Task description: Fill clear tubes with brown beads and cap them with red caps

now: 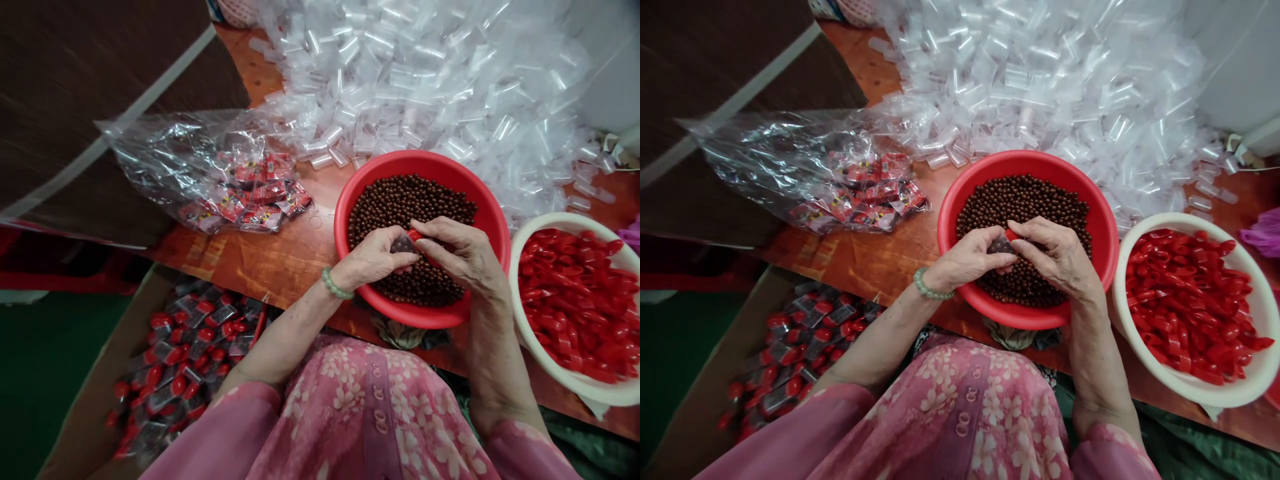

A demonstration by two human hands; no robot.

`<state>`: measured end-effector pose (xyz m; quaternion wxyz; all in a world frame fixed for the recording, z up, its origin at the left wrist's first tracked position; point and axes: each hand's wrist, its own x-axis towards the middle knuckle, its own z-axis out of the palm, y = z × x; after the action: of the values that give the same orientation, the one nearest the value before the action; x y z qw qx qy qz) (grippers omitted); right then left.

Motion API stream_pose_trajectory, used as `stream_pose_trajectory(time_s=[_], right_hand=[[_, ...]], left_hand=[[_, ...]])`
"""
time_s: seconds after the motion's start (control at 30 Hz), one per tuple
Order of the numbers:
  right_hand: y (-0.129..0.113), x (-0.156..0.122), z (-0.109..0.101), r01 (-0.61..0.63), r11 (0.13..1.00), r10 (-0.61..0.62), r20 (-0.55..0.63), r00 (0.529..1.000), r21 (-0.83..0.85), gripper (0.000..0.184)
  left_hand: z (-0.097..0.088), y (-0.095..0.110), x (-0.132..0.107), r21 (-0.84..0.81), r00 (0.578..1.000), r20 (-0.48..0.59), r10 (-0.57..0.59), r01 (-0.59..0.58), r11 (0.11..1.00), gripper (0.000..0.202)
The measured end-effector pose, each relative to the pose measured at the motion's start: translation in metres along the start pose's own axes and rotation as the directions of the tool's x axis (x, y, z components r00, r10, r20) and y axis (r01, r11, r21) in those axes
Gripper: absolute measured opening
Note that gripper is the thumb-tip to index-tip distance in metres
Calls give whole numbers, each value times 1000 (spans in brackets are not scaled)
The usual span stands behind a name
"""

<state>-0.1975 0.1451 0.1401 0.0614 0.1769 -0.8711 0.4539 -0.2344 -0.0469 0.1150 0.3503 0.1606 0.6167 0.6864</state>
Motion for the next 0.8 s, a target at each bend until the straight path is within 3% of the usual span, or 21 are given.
stream_pose_trajectory(time_s=[0.47, 0.63, 0.73, 0.8], right_hand=[[-14, 1, 1, 62, 985, -47, 93, 995, -159, 25], [-12, 6, 0, 58, 981, -41, 92, 995, -186, 32], [-10, 6, -9, 5, 992, 8, 106, 994, -127, 41], [-7, 3, -15, -84, 996, 83, 102, 991, 13, 53]], left_hand=[[0, -6, 1, 18, 1000, 19, 0, 0, 1000, 12], [-1, -5, 3, -68, 999, 12, 53, -52, 996, 26], [-2, -1, 3, -139, 996, -14, 84, -85, 987, 34], [-2, 0, 2, -183, 995, -26, 96, -99, 978, 36]])
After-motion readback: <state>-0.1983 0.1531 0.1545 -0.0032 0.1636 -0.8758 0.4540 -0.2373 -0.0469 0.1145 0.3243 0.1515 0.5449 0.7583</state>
